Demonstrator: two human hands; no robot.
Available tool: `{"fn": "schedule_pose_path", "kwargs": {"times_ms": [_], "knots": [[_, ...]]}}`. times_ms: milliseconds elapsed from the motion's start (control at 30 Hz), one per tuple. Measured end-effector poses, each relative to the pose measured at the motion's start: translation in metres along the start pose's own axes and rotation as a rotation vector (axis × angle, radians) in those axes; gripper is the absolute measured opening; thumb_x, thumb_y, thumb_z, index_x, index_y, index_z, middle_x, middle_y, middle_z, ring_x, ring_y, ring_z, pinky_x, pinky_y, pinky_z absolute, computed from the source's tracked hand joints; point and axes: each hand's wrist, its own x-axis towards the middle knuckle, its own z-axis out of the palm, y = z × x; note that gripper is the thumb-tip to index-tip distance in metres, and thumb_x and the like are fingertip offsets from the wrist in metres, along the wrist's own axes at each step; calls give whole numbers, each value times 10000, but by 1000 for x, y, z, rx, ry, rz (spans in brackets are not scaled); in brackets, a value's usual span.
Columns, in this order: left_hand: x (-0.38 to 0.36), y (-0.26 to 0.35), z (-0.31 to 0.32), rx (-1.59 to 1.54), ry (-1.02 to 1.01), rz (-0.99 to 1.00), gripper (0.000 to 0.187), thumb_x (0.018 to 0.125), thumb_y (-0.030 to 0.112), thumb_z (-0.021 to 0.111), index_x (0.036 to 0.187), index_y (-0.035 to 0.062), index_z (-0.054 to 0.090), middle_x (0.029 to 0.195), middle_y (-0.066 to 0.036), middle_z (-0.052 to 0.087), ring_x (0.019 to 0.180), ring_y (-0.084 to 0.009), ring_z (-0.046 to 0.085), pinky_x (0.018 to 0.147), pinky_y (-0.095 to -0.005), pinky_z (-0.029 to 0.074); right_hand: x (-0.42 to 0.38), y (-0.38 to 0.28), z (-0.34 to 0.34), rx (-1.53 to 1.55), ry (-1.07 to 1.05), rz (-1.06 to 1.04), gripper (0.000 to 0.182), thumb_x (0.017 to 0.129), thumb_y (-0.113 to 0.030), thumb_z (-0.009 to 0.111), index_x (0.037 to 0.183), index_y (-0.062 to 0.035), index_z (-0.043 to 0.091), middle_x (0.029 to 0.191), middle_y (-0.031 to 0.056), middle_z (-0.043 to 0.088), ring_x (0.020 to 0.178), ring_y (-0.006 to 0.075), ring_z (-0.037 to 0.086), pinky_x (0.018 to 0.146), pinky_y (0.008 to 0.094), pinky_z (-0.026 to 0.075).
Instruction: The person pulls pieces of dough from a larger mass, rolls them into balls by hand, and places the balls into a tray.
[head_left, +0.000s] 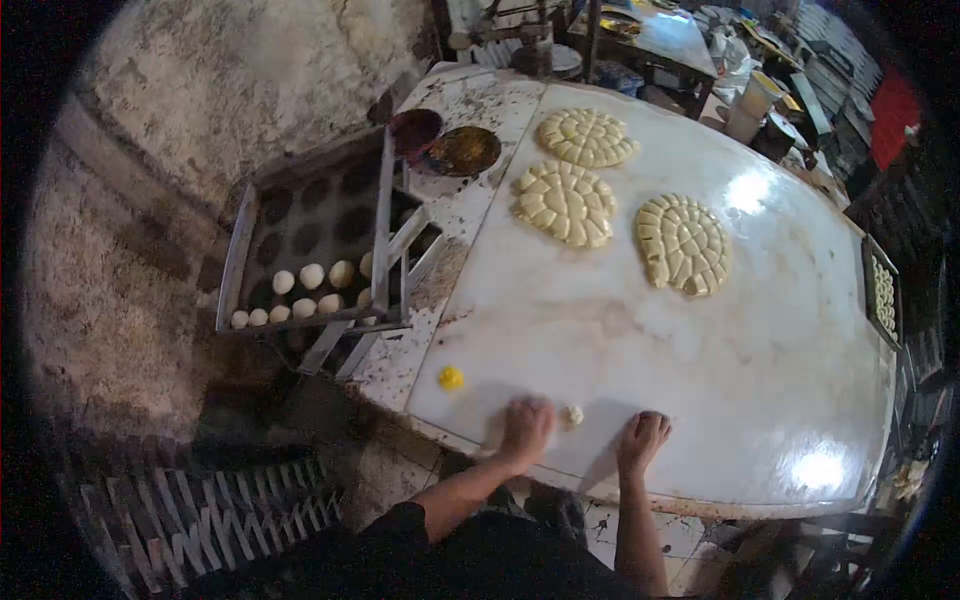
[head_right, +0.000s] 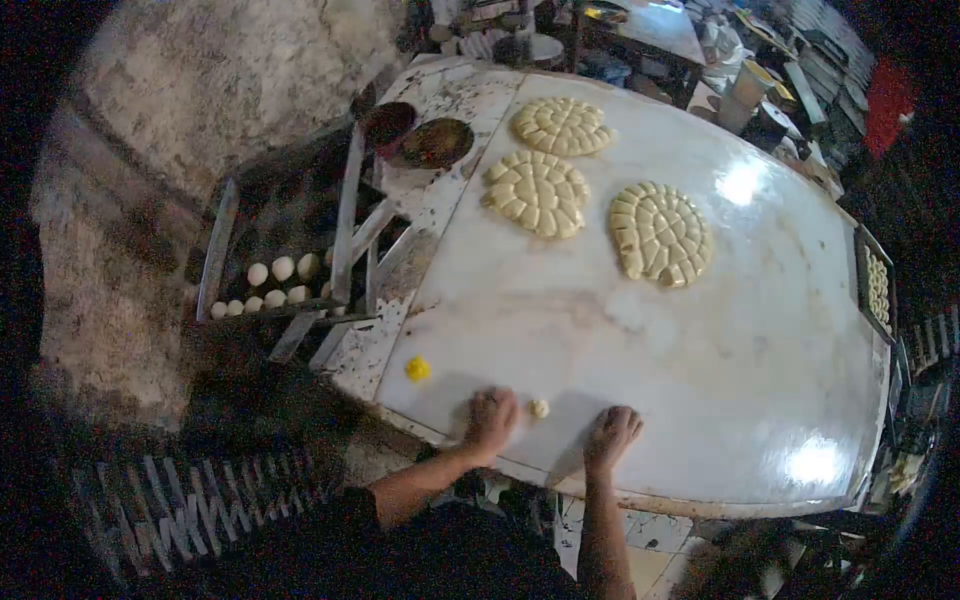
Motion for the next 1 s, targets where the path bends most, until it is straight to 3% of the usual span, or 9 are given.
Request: {"fn": "schedule_pose_path", "kwargs": {"times_ms": [167,333,400,533,633,700,733,833,1000], "knots": [[-59,-75,-38,-217,-332,346,273,907,141,637,1147,27,574,1246,-171,556,1205,-375,519,1044,-519,444,-60,-21,-26,-85,-105,38,236,886,-72,686,1091,-17,583,1131,204,584,1145,410,500,1008,533,404],[-30,-106,-62,-341,-166,537,267,860,125,682,1100,57,589,1088,-111,601,1105,-339,568,973,-467,478,-38,6,-23,-247,-75,407,285,871,-60,664,1141,31,673,1020,168,670,942,306,631,867,437,522],[-14,-121,-75,-521,-424,502,234,895,140,659,1096,36,601,1071,-142,636,1065,-346,606,937,-466,504,-9,-26,-28,556,-244,826,327,908,-176,673,1156,35,703,1030,118,688,923,247,649,812,393,554],[20,-180,-164,-990,-1063,70,330,959,269,695,1170,22,638,1049,-153,713,983,-271,679,875,-414,535,59,-301,-13,952,-594,368,460,962,-223,680,1291,88,603,1119,134,667,1001,215,660,865,343,539],[16,-231,-272,-1038,-941,180,404,981,382,703,1209,54,642,1144,-119,706,1040,-217,656,931,-367,512,77,-459,23,965,-1004,47,416,962,-110,684,1318,80,582,1191,132,683,1041,196,662,897,340,545],[20,-255,-361,-1005,-913,124,371,985,353,689,1177,36,664,1140,-116,706,1102,-236,661,956,-366,507,72,-568,48,850,-1104,-354,372,943,-114,734,1275,22,635,1168,113,700,1020,219,671,867,370,537],[18,-269,-394,-990,-933,124,371,985,353,689,1177,36,664,1140,-116,706,1102,-236,661,956,-366,507,82,-606,71,480,-995,-824,293,933,-139,742,1195,-21,680,1110,127,698,1011,306,678,876,388,530],[6,-310,-472,-962,-650,21,356,951,304,749,1174,36,673,1181,-110,701,1121,-251,663,986,-366,503,78,-670,188,283,-868,-1448,345,934,-259,722,1171,-15,665,1234,191,635,1147,419,597,988,488,485],[9,-356,-531,-534,214,-399,298,906,189,784,1122,18,671,1059,-133,716,1058,-276,688,921,-375,531,59,-692,243,43,-945,-1218,454,945,-278,698,1294,-9,588,1322,230,582,1255,437,530,1073,512,438]]}}
